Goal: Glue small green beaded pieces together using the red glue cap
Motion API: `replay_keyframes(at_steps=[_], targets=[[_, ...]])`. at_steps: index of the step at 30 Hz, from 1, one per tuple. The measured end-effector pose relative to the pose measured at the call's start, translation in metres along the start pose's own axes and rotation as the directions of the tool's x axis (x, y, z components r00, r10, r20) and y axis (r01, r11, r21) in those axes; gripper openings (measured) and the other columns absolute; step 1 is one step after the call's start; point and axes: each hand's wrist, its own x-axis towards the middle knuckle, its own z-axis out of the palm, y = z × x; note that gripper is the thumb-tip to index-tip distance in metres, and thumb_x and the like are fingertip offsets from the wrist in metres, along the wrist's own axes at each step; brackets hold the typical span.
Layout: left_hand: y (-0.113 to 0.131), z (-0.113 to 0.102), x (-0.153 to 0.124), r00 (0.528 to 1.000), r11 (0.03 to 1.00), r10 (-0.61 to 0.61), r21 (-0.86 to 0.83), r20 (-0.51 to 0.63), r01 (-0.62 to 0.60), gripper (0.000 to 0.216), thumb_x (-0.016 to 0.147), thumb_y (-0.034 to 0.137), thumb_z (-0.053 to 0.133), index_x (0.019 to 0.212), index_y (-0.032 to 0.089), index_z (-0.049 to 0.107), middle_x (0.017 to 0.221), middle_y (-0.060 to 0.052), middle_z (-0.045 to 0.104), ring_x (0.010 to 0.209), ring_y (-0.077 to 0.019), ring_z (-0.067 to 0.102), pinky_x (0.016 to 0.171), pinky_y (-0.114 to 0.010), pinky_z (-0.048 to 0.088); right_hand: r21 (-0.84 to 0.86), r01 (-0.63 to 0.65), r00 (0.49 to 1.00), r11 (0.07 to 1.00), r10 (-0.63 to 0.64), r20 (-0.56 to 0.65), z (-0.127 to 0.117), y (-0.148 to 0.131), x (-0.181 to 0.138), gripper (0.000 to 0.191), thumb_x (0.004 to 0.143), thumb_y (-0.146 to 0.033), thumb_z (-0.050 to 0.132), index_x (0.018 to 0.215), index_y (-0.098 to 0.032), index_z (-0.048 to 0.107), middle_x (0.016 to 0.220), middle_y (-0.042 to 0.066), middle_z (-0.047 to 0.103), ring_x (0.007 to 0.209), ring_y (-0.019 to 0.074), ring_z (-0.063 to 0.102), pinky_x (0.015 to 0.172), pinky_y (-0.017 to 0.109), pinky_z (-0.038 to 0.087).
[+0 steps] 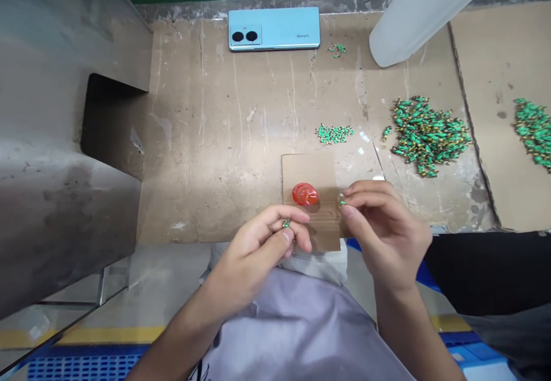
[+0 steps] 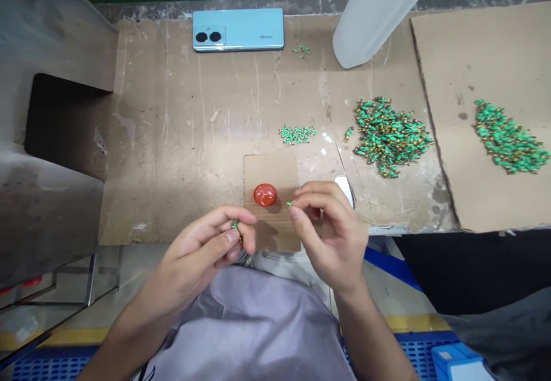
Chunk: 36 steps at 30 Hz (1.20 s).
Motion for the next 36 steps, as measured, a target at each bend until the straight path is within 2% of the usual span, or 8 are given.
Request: replay_keyframes(at_steps=[3,6,9,13,15,21,29,36], targets=[[0.006,-0.007,0.001,1.0,0.996,-0.028,-0.079,-0.01,0.027,0.018,0.105,0.033,0.075,0.114,0.019,0.071,0.09,-0.006,0.08,0.066,-0.0108,0.05,0.063,-0.023,0.04,-0.075,-0.001,1.0,0.997,0.003,0.026,0.0,0.01,0.005,0.008,0.099,-0.018,0.077,0.097,-0.026,0.077,0.103,0.007,0.075,0.099,0.023,0.073,0.07,0.033,0.057],[0.01,-0.012,0.001,0.998,0.983,-0.052,-0.178,-0.04,0.044,0.022,0.099,0.03,0.085,0.104,0.018,0.068,0.092,-0.01,0.085,0.059,-0.008,0.048,0.056,-0.019,0.037,-0.084,-0.03,0.996,0.996,0.037,0.083,0.003,0.013,0.006,0.006,0.1,-0.02,0.077,0.098,-0.025,0.078,0.108,0.008,0.076,0.101,0.0229,0.073,0.071,0.033,0.059],[0.01,-0.016,0.001,0.999,0.973,-0.032,-0.23,-0.042,0.021,0.018,0.096,0.027,0.089,0.098,0.015,0.075,0.096,-0.013,0.087,0.057,-0.0068,0.052,0.051,-0.017,0.037,-0.075,-0.042,0.995,0.996,0.049,0.09,0.007,0.011,0.007,0.007,0.099,-0.018,0.079,0.097,-0.025,0.078,0.108,0.007,0.076,0.1,0.0212,0.073,0.069,0.031,0.058],[0.006,-0.018,0.002,0.996,0.974,0.042,-0.219,-0.075,-0.058,0.011,0.093,0.025,0.091,0.097,0.016,0.086,0.092,-0.01,0.087,0.063,-0.0083,0.062,0.054,-0.015,0.046,-0.089,-0.048,0.995,0.995,0.056,0.088,0.01,0.009,0.008,0.008,0.099,-0.017,0.079,0.096,-0.025,0.078,0.106,0.006,0.076,0.098,0.0207,0.073,0.066,0.03,0.056],[0.006,-0.018,0.003,0.995,0.976,0.034,-0.213,-0.093,-0.053,0.011,0.094,0.026,0.091,0.098,0.017,0.087,0.089,-0.009,0.086,0.064,-0.0089,0.065,0.054,-0.015,0.048,-0.1,-0.049,0.994,0.994,0.058,0.088,0.01,0.01,0.008,0.007,0.099,-0.018,0.079,0.097,-0.025,0.078,0.106,0.007,0.076,0.098,0.0213,0.073,0.066,0.031,0.056],[0.008,-0.016,0.003,0.991,0.973,-0.006,-0.228,-0.131,-0.025,0.018,0.092,0.029,0.092,0.1,0.015,0.083,0.079,-0.007,0.082,0.057,-0.0091,0.061,0.05,-0.016,0.047,-0.11,-0.046,0.992,0.993,0.058,0.109,0.009,0.011,0.008,0.007,0.1,-0.019,0.078,0.097,-0.025,0.077,0.106,0.006,0.076,0.099,0.0217,0.074,0.07,0.032,0.059],[0.007,-0.014,0.004,0.996,0.965,0.013,-0.259,-0.083,-0.034,0.013,0.096,0.026,0.088,0.097,0.015,0.082,0.081,-0.007,0.083,0.059,-0.0074,0.062,0.053,-0.013,0.047,-0.092,-0.034,0.991,0.995,0.046,0.13,0.009,0.011,0.007,0.01,0.101,-0.016,0.077,0.098,-0.025,0.076,0.105,0.006,0.076,0.098,0.02,0.073,0.069,0.03,0.057],[0.007,-0.015,0.002,0.994,0.97,0.016,-0.241,-0.112,-0.043,0.011,0.095,0.024,0.088,0.095,0.015,0.082,0.084,-0.007,0.082,0.063,-0.0093,0.065,0.056,-0.015,0.051,-0.089,-0.027,0.989,0.996,0.039,0.142,0.01,0.009,0.008,0.012,0.101,-0.014,0.077,0.099,-0.025,0.076,0.105,0.005,0.076,0.099,0.0201,0.073,0.073,0.032,0.057]])
